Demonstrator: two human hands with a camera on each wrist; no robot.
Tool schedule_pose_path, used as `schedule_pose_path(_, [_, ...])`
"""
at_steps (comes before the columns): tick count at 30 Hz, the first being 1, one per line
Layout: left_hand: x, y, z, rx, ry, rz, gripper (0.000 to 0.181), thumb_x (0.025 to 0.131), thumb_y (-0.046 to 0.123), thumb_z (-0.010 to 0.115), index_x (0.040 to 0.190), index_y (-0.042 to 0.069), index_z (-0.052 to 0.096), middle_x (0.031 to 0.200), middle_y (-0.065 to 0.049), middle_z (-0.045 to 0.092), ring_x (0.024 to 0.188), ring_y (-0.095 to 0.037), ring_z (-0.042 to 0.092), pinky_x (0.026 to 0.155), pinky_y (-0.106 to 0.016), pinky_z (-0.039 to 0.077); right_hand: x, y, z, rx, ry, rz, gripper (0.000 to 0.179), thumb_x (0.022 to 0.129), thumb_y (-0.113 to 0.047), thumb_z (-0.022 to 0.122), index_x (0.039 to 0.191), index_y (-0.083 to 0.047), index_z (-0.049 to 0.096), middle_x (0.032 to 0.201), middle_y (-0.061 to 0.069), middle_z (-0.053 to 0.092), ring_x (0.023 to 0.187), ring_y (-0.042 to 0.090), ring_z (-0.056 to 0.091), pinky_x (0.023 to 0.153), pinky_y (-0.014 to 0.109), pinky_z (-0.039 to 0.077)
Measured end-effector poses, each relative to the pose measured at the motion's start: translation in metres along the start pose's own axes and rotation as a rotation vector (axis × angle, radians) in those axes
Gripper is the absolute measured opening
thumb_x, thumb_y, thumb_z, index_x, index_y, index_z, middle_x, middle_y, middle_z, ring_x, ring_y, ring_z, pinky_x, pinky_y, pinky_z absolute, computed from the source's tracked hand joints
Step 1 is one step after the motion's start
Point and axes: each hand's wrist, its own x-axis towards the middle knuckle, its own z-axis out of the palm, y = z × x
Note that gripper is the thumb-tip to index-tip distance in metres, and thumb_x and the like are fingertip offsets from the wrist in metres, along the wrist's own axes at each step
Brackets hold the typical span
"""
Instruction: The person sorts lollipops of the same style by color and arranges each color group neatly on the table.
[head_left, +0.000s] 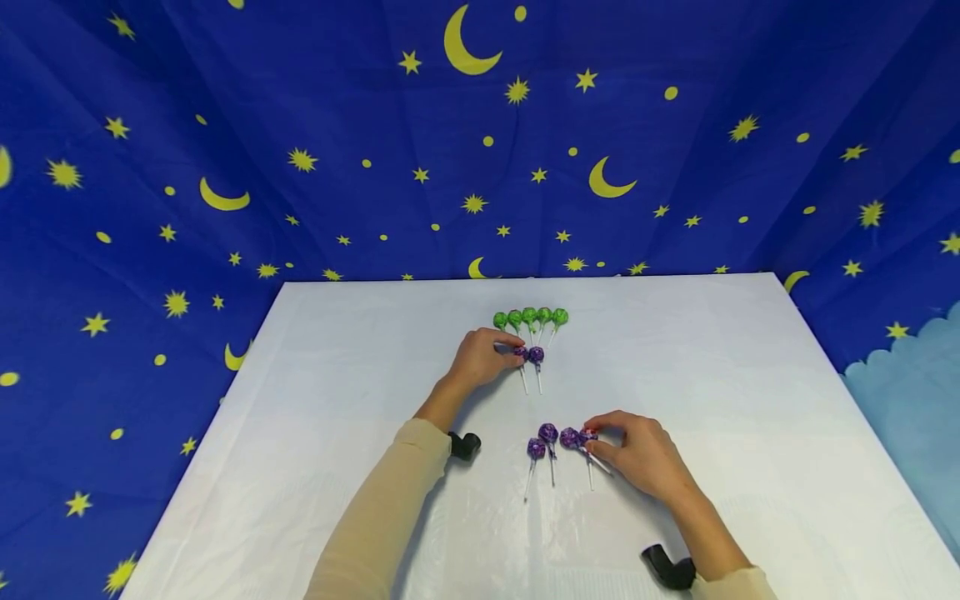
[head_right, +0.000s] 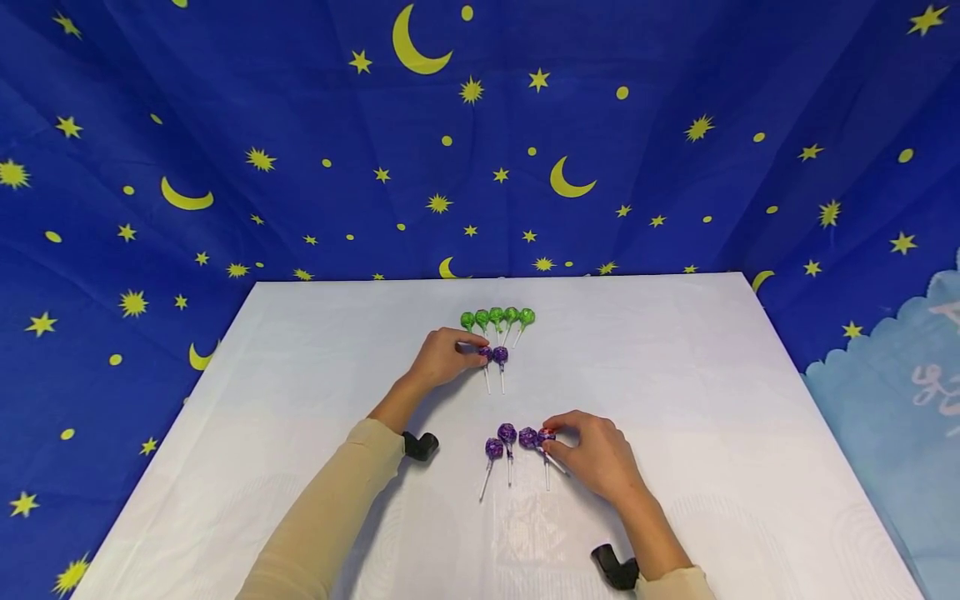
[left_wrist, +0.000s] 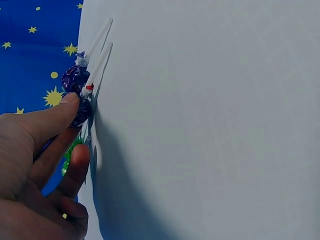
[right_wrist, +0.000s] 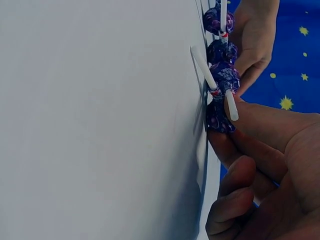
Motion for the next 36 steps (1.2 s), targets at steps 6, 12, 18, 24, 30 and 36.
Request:
schedule_pose_path(6, [-0.003, 0.001, -0.005, -0.021, 0.019, -0.004, 0.029, 0.081, 0.023, 0.079, 0.109, 0.018, 0.075, 0.109, 0.002, 0.069, 0.090, -0.015, 0.063, 0.085, -0.036, 0.047, 0.000, -0.001, 0.000, -0.005, 0.004, -0.008, 0.021, 0.079, -0.024, 0.080, 0.099, -0.023, 0.075, 0.093, -0.004, 0.068, 0.054, 0.013, 0.043, 0.050, 0.032, 0.033])
schedule_pose_path(12, [-0.008, 0.001, -0.009, -0.034, 0.046, -0.010, 0.029, 0.082, 0.024, 0.079, 0.110, 0.020, 0.075, 0.109, 0.003, 0.069, 0.071, -0.010, 0.059, 0.068, -0.032, 0.048, 0.000, -0.001, -0.003, -0.005, 0.008, -0.017, 0.022, 0.079, -0.023, 0.080, 0.100, -0.022, 0.075, 0.090, -0.005, 0.068, 0.052, 0.012, 0.044, 0.048, 0.032, 0.034])
schedule_pose_path(18, [-0.017, -0.001, -0.010, -0.066, 0.043, 0.003, 0.030, 0.082, 0.023, 0.078, 0.111, 0.019, 0.074, 0.097, 0.001, 0.070, 0.062, -0.014, 0.054, 0.056, -0.031, 0.043, 0.001, -0.001, -0.002, -0.010, 0.005, -0.018, 0.022, 0.079, -0.024, 0.079, 0.100, -0.022, 0.075, 0.090, -0.004, 0.067, 0.053, 0.013, 0.043, 0.049, 0.032, 0.033])
schedule_pose_path(24, [-0.029, -0.001, -0.010, -0.092, 0.013, 0.022, 0.029, 0.083, 0.026, 0.078, 0.110, 0.018, 0.074, 0.091, -0.001, 0.069, 0.063, -0.016, 0.053, 0.054, -0.031, 0.042, 0.000, -0.001, -0.001, -0.007, -0.003, -0.007, 0.022, 0.079, -0.025, 0.079, 0.101, -0.022, 0.075, 0.089, -0.005, 0.067, 0.054, 0.013, 0.043, 0.049, 0.032, 0.033])
schedule_pose_path(30, [-0.042, 0.002, -0.009, -0.100, -0.018, 0.041, 0.028, 0.082, 0.026, 0.079, 0.108, 0.016, 0.075, 0.093, 0.002, 0.068, 0.068, -0.014, 0.056, 0.059, -0.031, 0.045, -0.001, -0.001, 0.000, -0.003, -0.004, -0.010, 0.022, 0.079, -0.024, 0.079, 0.101, -0.022, 0.074, 0.089, -0.005, 0.067, 0.053, 0.013, 0.043, 0.049, 0.032, 0.034])
schedule_pose_path(36, [-0.054, 0.002, -0.007, -0.106, -0.050, 0.049, 0.028, 0.081, 0.027, 0.079, 0.107, 0.016, 0.075, 0.094, 0.004, 0.069, 0.069, -0.012, 0.057, 0.061, -0.030, 0.046, -0.001, -0.001, -0.001, -0.005, -0.002, -0.023, 0.022, 0.080, -0.024, 0.079, 0.101, -0.022, 0.074, 0.090, -0.005, 0.067, 0.053, 0.013, 0.043, 0.049, 0.031, 0.034])
